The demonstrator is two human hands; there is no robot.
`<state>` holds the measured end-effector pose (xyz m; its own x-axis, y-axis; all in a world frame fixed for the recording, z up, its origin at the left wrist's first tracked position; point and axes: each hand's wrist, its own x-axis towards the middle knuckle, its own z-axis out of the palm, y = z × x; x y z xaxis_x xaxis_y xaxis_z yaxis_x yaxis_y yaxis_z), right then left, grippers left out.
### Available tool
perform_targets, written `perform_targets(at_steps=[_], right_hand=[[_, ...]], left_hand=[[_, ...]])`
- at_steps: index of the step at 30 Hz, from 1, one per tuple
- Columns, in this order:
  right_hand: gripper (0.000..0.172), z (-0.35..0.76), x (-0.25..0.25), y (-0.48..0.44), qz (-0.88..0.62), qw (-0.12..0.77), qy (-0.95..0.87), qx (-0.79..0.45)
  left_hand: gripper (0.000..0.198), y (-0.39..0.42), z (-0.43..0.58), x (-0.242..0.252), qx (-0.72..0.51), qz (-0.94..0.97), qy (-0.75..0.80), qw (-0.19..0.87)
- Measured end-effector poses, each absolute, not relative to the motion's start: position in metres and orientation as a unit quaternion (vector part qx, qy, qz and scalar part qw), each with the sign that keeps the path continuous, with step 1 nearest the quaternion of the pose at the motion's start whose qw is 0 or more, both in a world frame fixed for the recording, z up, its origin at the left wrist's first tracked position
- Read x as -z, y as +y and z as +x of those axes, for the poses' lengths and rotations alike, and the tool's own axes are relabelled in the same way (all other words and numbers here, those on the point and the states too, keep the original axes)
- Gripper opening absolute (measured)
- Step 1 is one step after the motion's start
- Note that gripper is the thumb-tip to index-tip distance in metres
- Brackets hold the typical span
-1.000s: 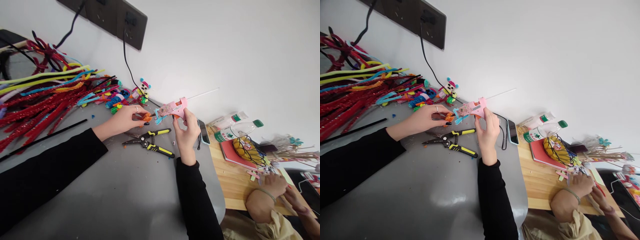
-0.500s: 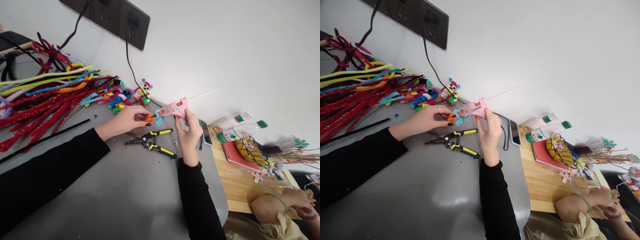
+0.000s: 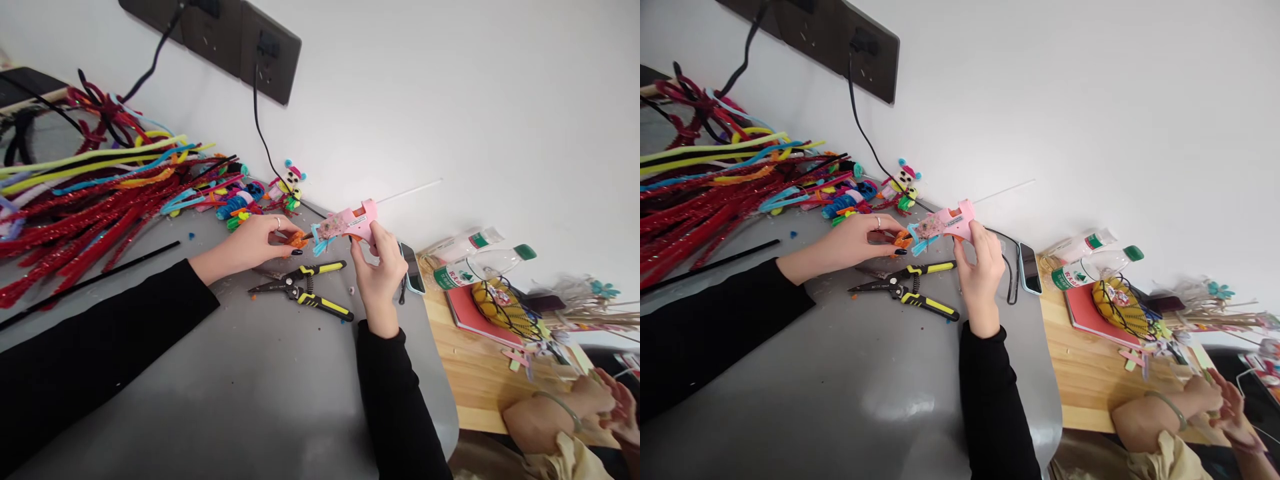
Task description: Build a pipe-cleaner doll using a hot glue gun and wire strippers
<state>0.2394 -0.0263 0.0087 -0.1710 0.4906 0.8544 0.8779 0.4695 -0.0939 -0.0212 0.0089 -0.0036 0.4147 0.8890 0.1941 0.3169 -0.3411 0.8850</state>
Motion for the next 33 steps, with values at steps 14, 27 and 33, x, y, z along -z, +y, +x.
perform_targets(at_steps=[14, 27, 33], right_hand=[[0.033, 0.2406, -0.0064, -0.0272, -0.499, 0.437, -0.723, 0.193], [0.029, 0.2408, -0.007, -0.0272, -0.484, 0.44, -0.726, 0.214], [0.031, 0.2416, -0.007, -0.0269, -0.48, 0.448, -0.727, 0.203]], left_hand=[[0.035, 0.0083, -0.0213, 0.0023, -0.357, 0.733, 0.403, 0.416], [0.032, 0.0073, -0.0217, 0.0011, -0.355, 0.741, 0.394, 0.411], [0.033, 0.0077, -0.0229, 0.0011, -0.348, 0.749, 0.408, 0.389]])
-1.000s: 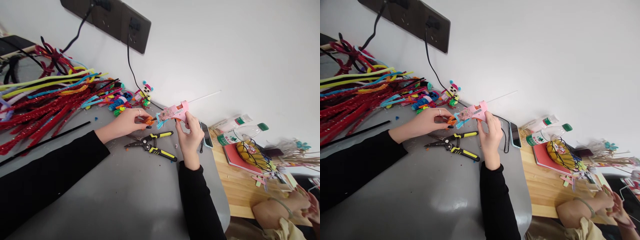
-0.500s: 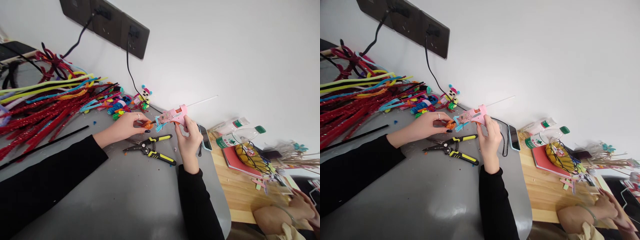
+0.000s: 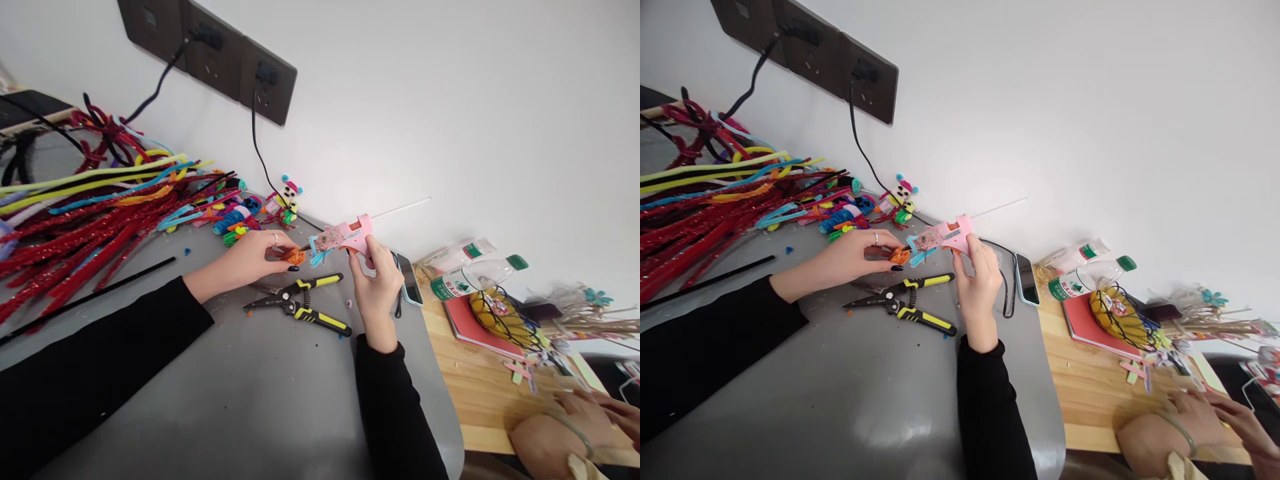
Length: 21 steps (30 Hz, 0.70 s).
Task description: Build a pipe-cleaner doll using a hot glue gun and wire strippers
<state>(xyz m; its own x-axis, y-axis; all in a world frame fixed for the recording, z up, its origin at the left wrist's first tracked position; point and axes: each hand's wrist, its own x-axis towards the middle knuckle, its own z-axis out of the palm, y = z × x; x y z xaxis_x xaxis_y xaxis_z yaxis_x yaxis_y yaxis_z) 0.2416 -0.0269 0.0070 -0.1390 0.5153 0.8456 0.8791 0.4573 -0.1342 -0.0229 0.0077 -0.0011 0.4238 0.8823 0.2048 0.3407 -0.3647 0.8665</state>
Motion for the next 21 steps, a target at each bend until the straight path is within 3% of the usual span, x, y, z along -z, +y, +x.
perform_targets(at_steps=[21], right_hand=[[0.031, 0.2422, -0.0055, -0.0273, -0.495, 0.444, -0.72, 0.199]], left_hand=[[0.028, 0.0075, -0.0213, -0.0003, -0.357, 0.747, 0.39, 0.403]])
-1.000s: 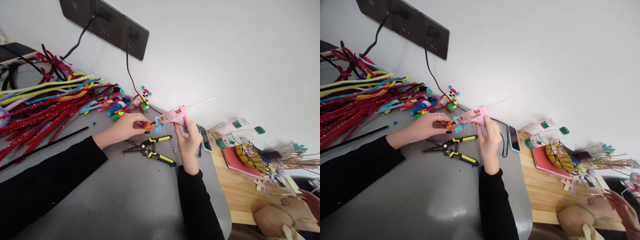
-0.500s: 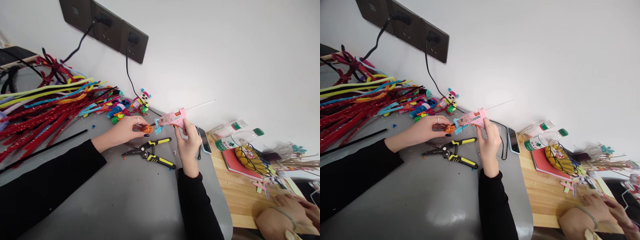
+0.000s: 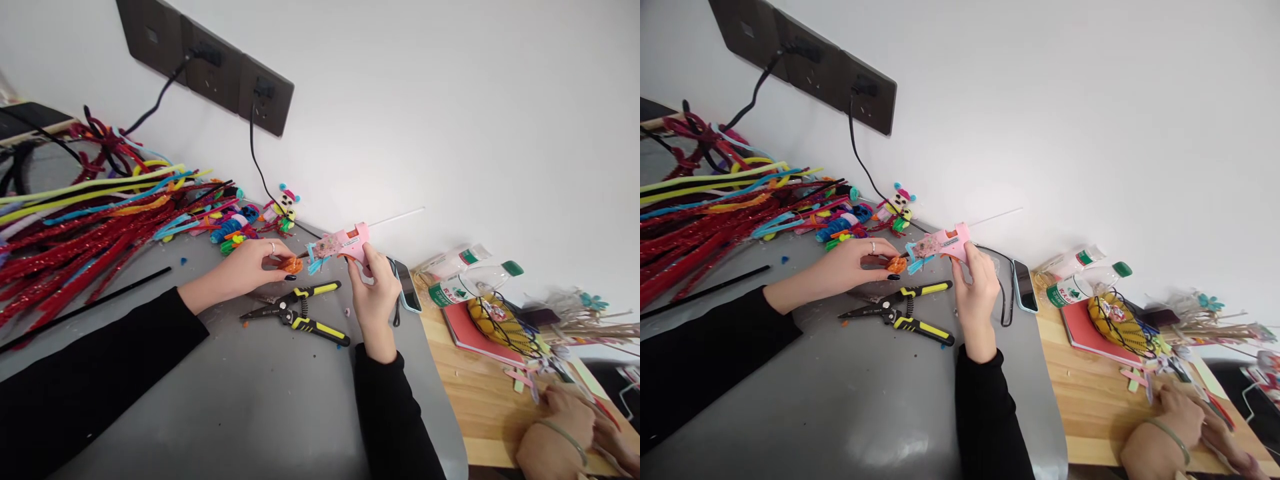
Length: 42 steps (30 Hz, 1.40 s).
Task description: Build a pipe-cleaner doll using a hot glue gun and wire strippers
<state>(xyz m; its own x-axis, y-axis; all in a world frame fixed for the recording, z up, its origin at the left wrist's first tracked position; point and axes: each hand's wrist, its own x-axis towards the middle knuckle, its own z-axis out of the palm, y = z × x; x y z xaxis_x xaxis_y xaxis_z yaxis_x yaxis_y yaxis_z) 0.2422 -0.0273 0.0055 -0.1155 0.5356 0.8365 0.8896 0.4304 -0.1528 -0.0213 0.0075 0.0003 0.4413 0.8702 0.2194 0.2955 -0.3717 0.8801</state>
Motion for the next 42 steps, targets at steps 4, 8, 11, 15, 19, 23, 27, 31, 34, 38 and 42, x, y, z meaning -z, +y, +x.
perform_targets(at_steps=[4, 8, 11, 15, 19, 23, 27, 31, 34, 38, 42], right_hand=[[0.028, 0.2421, -0.005, -0.0269, -0.494, 0.445, -0.716, 0.212], [0.027, 0.2413, -0.006, -0.0271, -0.483, 0.452, -0.718, 0.218], [0.027, 0.2408, -0.0069, -0.0275, -0.475, 0.458, -0.72, 0.216], [0.027, 0.2413, -0.0065, -0.0275, -0.493, 0.453, -0.712, 0.21], [0.026, 0.242, -0.0066, -0.0273, -0.482, 0.453, -0.718, 0.217], [0.024, 0.2418, -0.0075, -0.0277, -0.485, 0.454, -0.714, 0.22], [0.024, 0.2415, -0.0083, -0.0282, -0.49, 0.447, -0.714, 0.224], [0.024, 0.2425, -0.0085, -0.0273, -0.481, 0.445, -0.72, 0.228], [0.026, 0.2443, -0.0071, -0.0263, -0.486, 0.445, -0.719, 0.221], [0.027, 0.246, -0.0053, -0.0267, -0.495, 0.439, -0.72, 0.211], [0.027, 0.2452, -0.0062, -0.0276, -0.49, 0.439, -0.72, 0.222]], left_hand=[[0.028, 0.0078, -0.0217, 0.0009, -0.361, 0.742, 0.387, 0.411], [0.028, 0.0082, -0.0217, 0.0022, -0.365, 0.734, 0.392, 0.419], [0.028, 0.0084, -0.0219, 0.002, -0.364, 0.729, 0.391, 0.429], [0.027, 0.009, -0.0227, 0.0027, -0.366, 0.726, 0.387, 0.434], [0.031, 0.0105, -0.0235, 0.0055, -0.364, 0.713, 0.396, 0.45], [0.033, 0.0107, -0.0235, 0.0053, -0.359, 0.712, 0.406, 0.446], [0.034, 0.0094, -0.0228, 0.0026, -0.362, 0.706, 0.406, 0.454], [0.034, 0.0088, -0.023, 0.0009, -0.359, 0.704, 0.406, 0.459], [0.035, 0.0088, -0.0231, 0.0004, -0.358, 0.702, 0.408, 0.462], [0.034, 0.0088, -0.0226, 0.0005, -0.358, 0.698, 0.406, 0.469], [0.034, 0.009, -0.0223, 0.0012, -0.366, 0.691, 0.408, 0.471]])
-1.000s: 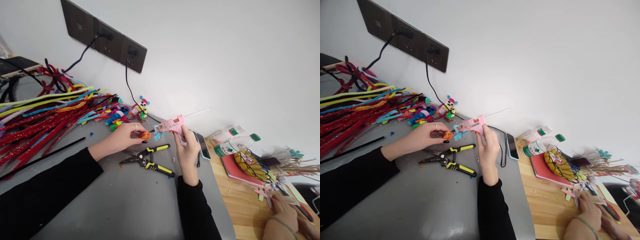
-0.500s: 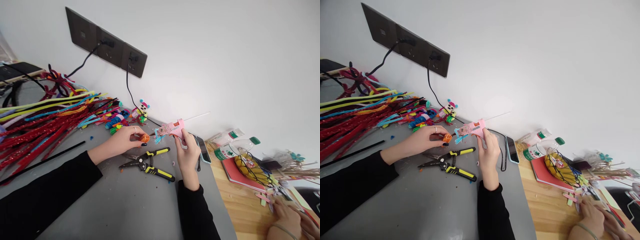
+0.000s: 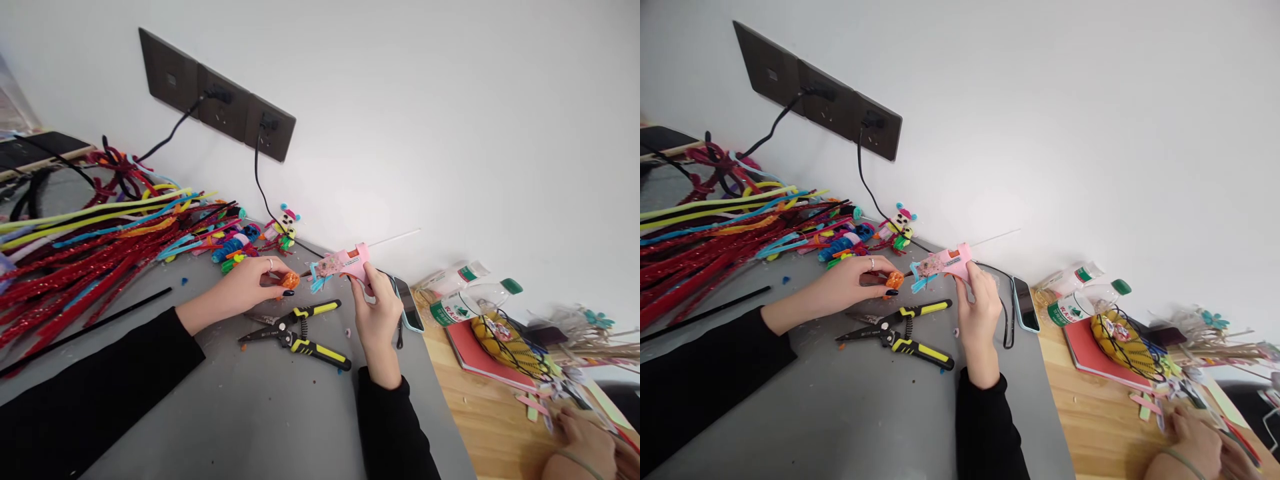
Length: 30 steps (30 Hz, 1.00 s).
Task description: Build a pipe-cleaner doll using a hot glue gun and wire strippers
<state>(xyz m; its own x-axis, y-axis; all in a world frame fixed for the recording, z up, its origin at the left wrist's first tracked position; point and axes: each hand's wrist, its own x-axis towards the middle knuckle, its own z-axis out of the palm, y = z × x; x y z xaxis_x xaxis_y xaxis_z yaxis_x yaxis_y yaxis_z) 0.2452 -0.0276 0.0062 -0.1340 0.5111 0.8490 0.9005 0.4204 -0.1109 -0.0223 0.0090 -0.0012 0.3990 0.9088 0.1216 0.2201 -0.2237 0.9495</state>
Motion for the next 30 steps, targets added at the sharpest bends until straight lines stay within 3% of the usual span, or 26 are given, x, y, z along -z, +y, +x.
perform_targets(at_steps=[30], right_hand=[[0.032, 0.2452, -0.0038, -0.0261, -0.514, 0.452, -0.705, 0.184]], left_hand=[[0.034, 0.0092, -0.0238, 0.0033, -0.36, 0.714, 0.422, 0.427]])
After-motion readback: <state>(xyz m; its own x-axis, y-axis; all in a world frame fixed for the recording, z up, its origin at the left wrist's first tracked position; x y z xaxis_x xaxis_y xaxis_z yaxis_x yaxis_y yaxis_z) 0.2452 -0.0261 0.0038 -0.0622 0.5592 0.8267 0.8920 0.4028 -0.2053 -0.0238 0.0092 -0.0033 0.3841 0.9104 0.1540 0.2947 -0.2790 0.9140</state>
